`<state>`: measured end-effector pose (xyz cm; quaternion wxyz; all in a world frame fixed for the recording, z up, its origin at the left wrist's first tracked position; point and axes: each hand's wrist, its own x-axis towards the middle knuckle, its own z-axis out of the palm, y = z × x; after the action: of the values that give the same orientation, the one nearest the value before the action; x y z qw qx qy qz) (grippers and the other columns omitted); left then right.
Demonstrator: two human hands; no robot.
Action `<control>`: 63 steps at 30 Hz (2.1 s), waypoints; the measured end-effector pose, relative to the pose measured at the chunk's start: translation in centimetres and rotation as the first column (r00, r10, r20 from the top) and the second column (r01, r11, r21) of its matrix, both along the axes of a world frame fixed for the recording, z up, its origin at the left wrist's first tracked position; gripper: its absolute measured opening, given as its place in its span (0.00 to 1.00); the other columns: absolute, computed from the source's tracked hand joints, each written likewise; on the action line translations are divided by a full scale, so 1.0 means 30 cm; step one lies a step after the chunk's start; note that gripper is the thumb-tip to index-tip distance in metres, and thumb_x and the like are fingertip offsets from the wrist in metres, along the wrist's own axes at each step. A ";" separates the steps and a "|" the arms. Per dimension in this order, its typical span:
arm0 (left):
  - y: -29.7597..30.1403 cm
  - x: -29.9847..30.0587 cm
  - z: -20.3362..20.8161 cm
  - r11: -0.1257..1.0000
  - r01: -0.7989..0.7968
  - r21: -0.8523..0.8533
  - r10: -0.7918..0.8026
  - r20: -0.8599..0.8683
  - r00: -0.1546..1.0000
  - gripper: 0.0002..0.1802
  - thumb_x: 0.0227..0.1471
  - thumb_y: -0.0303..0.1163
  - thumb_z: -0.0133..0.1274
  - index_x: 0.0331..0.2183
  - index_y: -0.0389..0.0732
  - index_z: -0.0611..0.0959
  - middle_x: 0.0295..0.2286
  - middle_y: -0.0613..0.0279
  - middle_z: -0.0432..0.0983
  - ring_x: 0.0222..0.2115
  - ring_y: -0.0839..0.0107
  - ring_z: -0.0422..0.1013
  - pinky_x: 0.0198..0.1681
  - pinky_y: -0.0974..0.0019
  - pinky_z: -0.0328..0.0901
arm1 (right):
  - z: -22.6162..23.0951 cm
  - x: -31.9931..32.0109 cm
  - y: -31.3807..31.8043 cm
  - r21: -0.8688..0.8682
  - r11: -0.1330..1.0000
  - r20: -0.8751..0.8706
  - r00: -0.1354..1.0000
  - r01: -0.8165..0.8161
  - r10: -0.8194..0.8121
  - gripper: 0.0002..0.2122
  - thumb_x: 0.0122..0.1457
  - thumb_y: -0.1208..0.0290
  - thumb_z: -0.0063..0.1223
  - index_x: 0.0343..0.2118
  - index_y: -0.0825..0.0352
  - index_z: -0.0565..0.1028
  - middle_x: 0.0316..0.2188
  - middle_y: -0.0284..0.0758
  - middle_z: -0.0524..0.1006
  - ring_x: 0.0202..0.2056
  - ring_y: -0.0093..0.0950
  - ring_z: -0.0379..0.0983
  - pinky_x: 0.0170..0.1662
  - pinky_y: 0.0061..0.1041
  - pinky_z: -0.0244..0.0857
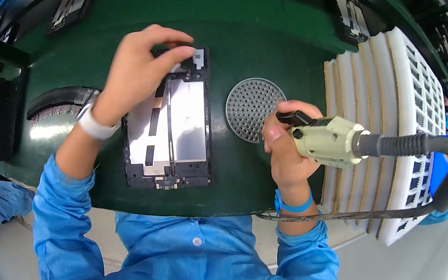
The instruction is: Assembling internal components of a tablet device using an electric screwdriver on an assembly line.
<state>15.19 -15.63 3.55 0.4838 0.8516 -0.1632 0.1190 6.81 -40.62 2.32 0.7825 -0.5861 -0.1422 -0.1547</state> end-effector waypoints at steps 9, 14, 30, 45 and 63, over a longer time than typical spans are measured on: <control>-0.029 0.121 -0.107 0.967 0.060 0.246 -0.089 0.108 0.990 0.12 0.49 0.34 0.61 0.31 0.35 0.85 0.27 0.55 0.78 0.33 0.60 0.74 0.39 0.62 0.68 | 0.017 -0.004 -0.026 0.004 1.000 -0.010 1.000 0.011 -0.011 0.16 0.53 0.80 0.55 0.45 0.73 0.67 0.18 0.35 0.69 0.18 0.21 0.63 0.21 0.18 0.57; -0.018 0.147 -0.113 0.944 0.124 0.305 -0.129 -0.006 0.992 0.12 0.49 0.36 0.61 0.32 0.36 0.84 0.29 0.55 0.78 0.37 0.58 0.73 0.42 0.60 0.68 | 0.020 -0.007 -0.021 0.004 1.000 -0.020 0.999 0.031 -0.031 0.16 0.53 0.79 0.56 0.44 0.73 0.67 0.18 0.36 0.70 0.18 0.21 0.63 0.22 0.18 0.58; 0.015 0.028 -0.095 0.924 0.348 0.162 -0.313 -0.207 0.927 0.11 0.48 0.31 0.62 0.34 0.36 0.83 0.32 0.54 0.76 0.36 0.60 0.73 0.41 0.62 0.67 | 0.099 0.067 0.066 -0.047 0.995 0.060 0.994 -0.089 0.092 0.14 0.52 0.84 0.48 0.43 0.74 0.68 0.19 0.35 0.68 0.17 0.21 0.61 0.21 0.20 0.58; 0.007 -0.106 -0.117 0.984 0.170 -0.054 -0.178 -0.319 0.931 0.04 0.42 0.22 0.60 0.27 0.34 0.84 0.23 0.52 0.78 0.23 0.60 0.74 0.29 0.63 0.68 | 0.073 0.171 0.324 0.086 0.994 -0.123 0.989 -0.074 0.084 0.11 0.52 0.80 0.48 0.38 0.78 0.71 0.13 0.34 0.66 0.13 0.22 0.60 0.23 0.26 0.61; 0.007 -0.107 -0.122 0.984 0.173 -0.039 -0.177 -0.235 0.956 0.05 0.42 0.22 0.60 0.27 0.34 0.84 0.23 0.51 0.78 0.24 0.58 0.75 0.29 0.63 0.69 | 0.052 0.177 0.340 0.048 0.990 -0.144 0.980 -0.130 0.135 0.08 0.52 0.83 0.48 0.36 0.75 0.71 0.15 0.34 0.67 0.14 0.22 0.61 0.21 0.23 0.59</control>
<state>11.97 -15.41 -0.11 0.5162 0.8374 -0.1778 -0.0254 12.13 -30.42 3.90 0.8104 -0.5703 -0.1197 -0.0612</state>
